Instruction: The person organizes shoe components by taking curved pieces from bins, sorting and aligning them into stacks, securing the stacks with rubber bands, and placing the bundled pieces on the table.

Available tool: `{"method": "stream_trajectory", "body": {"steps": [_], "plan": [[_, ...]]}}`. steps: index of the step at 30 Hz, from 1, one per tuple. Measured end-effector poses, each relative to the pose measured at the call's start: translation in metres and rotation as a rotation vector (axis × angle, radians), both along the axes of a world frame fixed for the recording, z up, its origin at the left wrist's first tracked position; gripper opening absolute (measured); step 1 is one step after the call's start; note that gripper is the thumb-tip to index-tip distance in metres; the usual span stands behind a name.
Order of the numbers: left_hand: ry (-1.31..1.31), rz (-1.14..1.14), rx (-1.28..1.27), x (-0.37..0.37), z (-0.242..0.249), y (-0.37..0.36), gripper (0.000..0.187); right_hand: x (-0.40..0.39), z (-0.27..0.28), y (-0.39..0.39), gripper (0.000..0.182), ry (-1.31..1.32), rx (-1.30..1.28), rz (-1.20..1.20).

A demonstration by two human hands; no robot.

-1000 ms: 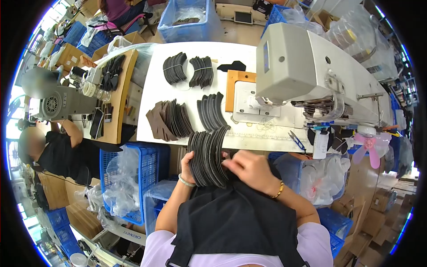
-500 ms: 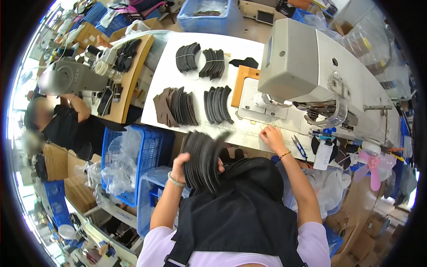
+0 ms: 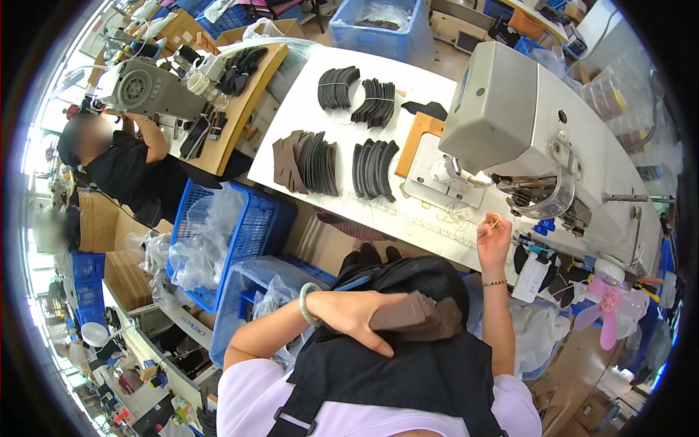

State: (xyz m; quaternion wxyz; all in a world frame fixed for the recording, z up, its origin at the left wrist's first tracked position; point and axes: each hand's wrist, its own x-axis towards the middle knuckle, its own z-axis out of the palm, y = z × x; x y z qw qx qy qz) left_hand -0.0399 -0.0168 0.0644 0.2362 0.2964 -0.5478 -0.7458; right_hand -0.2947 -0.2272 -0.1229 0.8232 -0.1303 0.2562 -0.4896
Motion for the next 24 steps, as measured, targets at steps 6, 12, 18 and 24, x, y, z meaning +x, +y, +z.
{"method": "stream_trajectory", "body": {"steps": [6,12,18,24], "plan": [[0.384,0.718,0.430,0.011,-0.020,0.010,0.060,0.021,0.105,0.049,0.031,0.314,-0.027,0.582],[0.517,1.030,0.357,0.000,-0.033,-0.001,0.061,0.077,0.129,0.083,0.054,0.172,-0.149,0.680],[0.503,0.822,0.377,-0.005,-0.046,0.005,0.069,0.115,0.151,0.083,0.041,0.132,-0.177,0.671],[0.555,0.568,0.442,0.015,-0.041,0.012,0.062,0.120,0.150,0.049,0.065,0.060,-0.377,1.021]]}}
